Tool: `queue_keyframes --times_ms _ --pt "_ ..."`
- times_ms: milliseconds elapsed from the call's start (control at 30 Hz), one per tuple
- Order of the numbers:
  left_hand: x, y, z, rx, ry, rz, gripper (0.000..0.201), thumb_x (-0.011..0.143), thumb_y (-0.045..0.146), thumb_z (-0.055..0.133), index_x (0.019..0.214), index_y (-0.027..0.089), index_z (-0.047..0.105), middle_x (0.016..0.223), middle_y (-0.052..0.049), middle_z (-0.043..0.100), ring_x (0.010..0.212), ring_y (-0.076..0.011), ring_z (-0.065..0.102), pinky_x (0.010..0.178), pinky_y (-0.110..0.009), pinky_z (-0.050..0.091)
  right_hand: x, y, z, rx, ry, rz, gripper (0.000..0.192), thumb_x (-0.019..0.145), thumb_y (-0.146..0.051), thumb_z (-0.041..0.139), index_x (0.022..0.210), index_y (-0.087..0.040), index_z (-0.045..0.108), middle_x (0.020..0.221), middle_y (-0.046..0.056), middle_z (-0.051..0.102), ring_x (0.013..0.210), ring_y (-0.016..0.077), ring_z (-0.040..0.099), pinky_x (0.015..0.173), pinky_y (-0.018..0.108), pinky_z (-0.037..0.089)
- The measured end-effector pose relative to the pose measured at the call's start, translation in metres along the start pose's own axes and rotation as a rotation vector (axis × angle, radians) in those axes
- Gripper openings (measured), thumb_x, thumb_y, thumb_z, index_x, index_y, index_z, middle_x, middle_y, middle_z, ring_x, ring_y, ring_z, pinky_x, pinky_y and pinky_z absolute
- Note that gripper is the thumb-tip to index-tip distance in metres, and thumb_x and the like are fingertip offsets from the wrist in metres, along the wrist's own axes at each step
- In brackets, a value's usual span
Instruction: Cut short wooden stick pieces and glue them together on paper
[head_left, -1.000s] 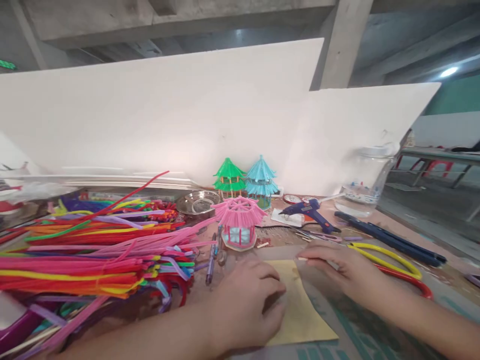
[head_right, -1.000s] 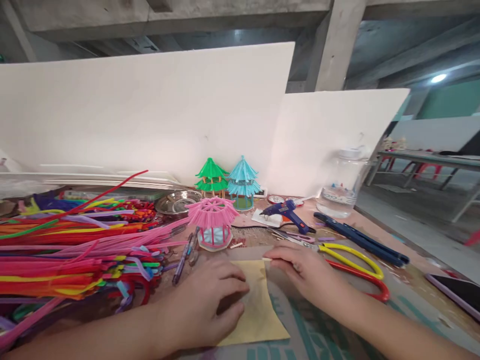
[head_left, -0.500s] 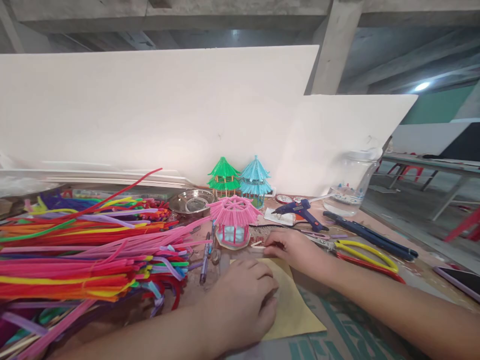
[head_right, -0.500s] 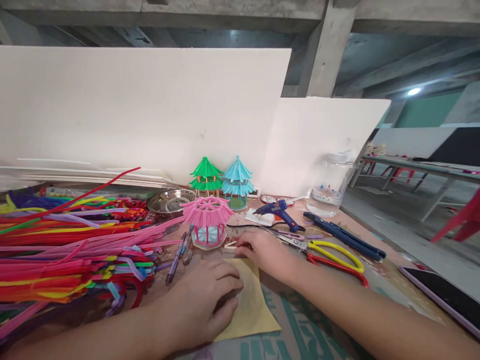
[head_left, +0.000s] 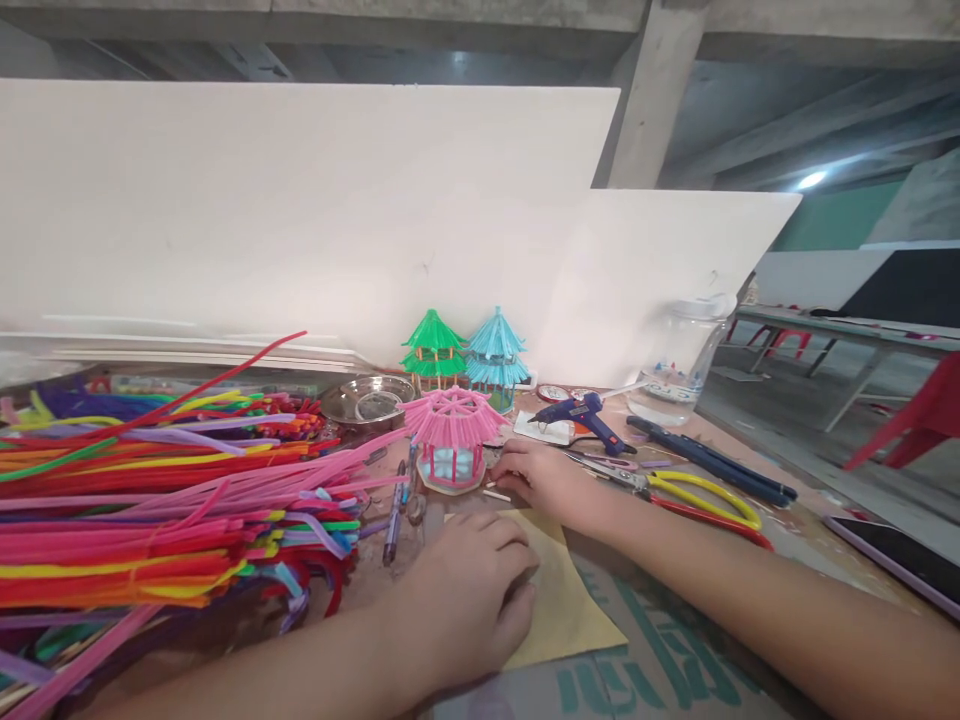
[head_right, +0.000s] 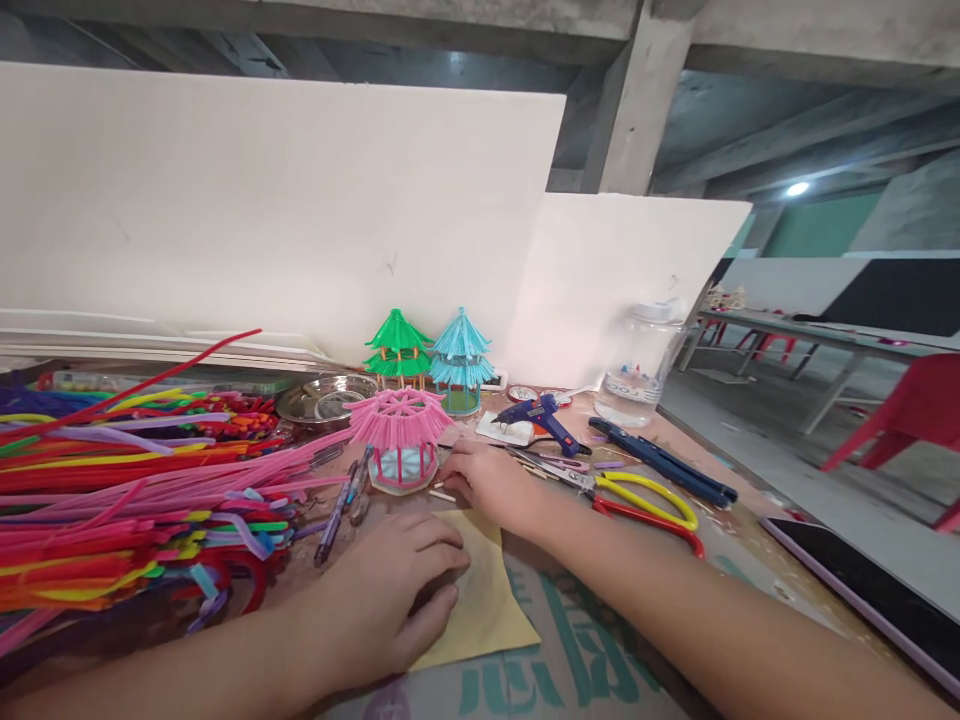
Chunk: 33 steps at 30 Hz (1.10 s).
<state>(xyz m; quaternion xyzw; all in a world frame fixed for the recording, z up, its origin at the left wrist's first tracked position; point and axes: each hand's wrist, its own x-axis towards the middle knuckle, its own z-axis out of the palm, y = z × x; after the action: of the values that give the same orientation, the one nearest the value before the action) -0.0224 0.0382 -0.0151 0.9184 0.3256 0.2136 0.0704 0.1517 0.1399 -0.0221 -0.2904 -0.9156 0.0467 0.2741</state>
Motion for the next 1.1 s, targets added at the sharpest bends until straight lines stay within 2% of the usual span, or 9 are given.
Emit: queue_keyframes --times_ms 100,200,300,333,467,633,833,1000,1100 --pt "0.0 -0.002 0.003 -0.033 0.064 0.023 0.018 0.08 0.013 0.054 0.09 0.015 0.069 0.097 -0.009 0.071 0.092 -0.0247 0.064 0.087 -0.041 0.052 -0.004 -0.002 -0.003 0.064 0.044 0.119 0.017 0.085 -0.006 0.052 0.083 -0.015 0.066 0.09 0.008 0.067 0.083 0.0189 0.062 0.075 0.031 0.05" --pt "0.002 -0.006 0.005 -0.117 0.137 0.019 0.017 0.08 0.013 0.054 0.084 0.018 0.07 0.09 -0.007 0.073 0.087 -0.0224 0.066 0.083 -0.037 0.052 -0.015 -0.011 -0.012 0.187 0.064 0.245 0.015 0.089 -0.012 0.045 0.087 -0.017 0.059 0.082 0.005 0.066 0.074 0.0167 0.06 0.069 0.029 0.048" --pt "0.005 -0.012 0.005 -0.194 0.169 -0.085 0.02 0.085 0.015 0.052 0.081 0.02 0.071 0.078 -0.003 0.073 0.075 -0.0191 0.067 0.072 -0.032 0.051 -0.031 -0.028 -0.021 0.615 0.046 0.382 0.009 0.092 -0.027 0.047 0.09 -0.02 0.052 0.077 0.001 0.065 0.058 0.0121 0.055 0.056 0.024 0.044" --pt "0.006 -0.014 0.005 -0.232 0.177 -0.124 0.02 0.087 0.016 0.051 0.083 0.021 0.071 0.078 -0.002 0.074 0.073 -0.0181 0.067 0.069 -0.03 0.05 -0.036 -0.035 -0.023 0.758 0.047 0.418 0.012 0.09 -0.033 0.051 0.09 -0.02 0.05 0.074 -0.001 0.064 0.054 0.0108 0.053 0.053 0.023 0.042" --pt "0.007 -0.018 0.004 -0.462 0.266 -0.213 0.016 0.091 0.025 0.053 0.09 0.021 0.068 0.085 -0.001 0.074 0.077 -0.0163 0.067 0.068 -0.027 0.05 -0.049 -0.058 -0.026 1.037 0.05 0.52 0.03 0.083 -0.044 0.064 0.093 -0.02 0.05 0.064 -0.005 0.06 0.049 0.0085 0.05 0.05 0.021 0.039" --pt "0.004 -0.015 0.002 -0.327 0.409 -0.129 0.012 0.09 0.03 0.059 0.087 0.022 0.068 0.088 -0.001 0.072 0.088 -0.0175 0.066 0.079 -0.03 0.048 -0.054 -0.066 -0.022 1.143 0.035 0.569 0.038 0.079 -0.05 0.069 0.094 -0.02 0.052 0.061 -0.004 0.063 0.046 0.0079 0.05 0.048 0.021 0.038" --pt "0.005 -0.01 -0.002 -0.274 0.386 -0.06 0.014 0.093 0.031 0.06 0.085 0.024 0.069 0.083 0.002 0.072 0.086 -0.0157 0.064 0.082 -0.03 0.046 -0.057 -0.065 -0.019 1.201 0.029 0.549 0.032 0.08 -0.042 0.072 0.095 -0.019 0.056 0.061 -0.003 0.066 0.049 0.0075 0.053 0.05 0.019 0.042" --pt "0.007 -0.012 -0.002 -0.24 0.386 -0.06 0.018 0.094 0.032 0.057 0.084 0.022 0.068 0.079 0.002 0.071 0.08 -0.0158 0.063 0.078 -0.03 0.045 -0.059 -0.067 -0.023 1.165 0.169 0.505 0.019 0.077 -0.027 0.076 0.092 -0.02 0.066 0.073 -0.002 0.068 0.058 0.0076 0.058 0.059 0.021 0.05" --pt "0.008 -0.016 0.0 -0.227 0.347 -0.054 0.019 0.095 0.03 0.055 0.086 0.023 0.07 0.079 0.001 0.071 0.081 -0.0166 0.062 0.078 -0.032 0.044 -0.059 -0.068 -0.024 1.13 0.192 0.481 0.016 0.077 -0.024 0.075 0.092 -0.02 0.072 0.079 0.0 0.071 0.063 0.0087 0.061 0.062 0.023 0.053"
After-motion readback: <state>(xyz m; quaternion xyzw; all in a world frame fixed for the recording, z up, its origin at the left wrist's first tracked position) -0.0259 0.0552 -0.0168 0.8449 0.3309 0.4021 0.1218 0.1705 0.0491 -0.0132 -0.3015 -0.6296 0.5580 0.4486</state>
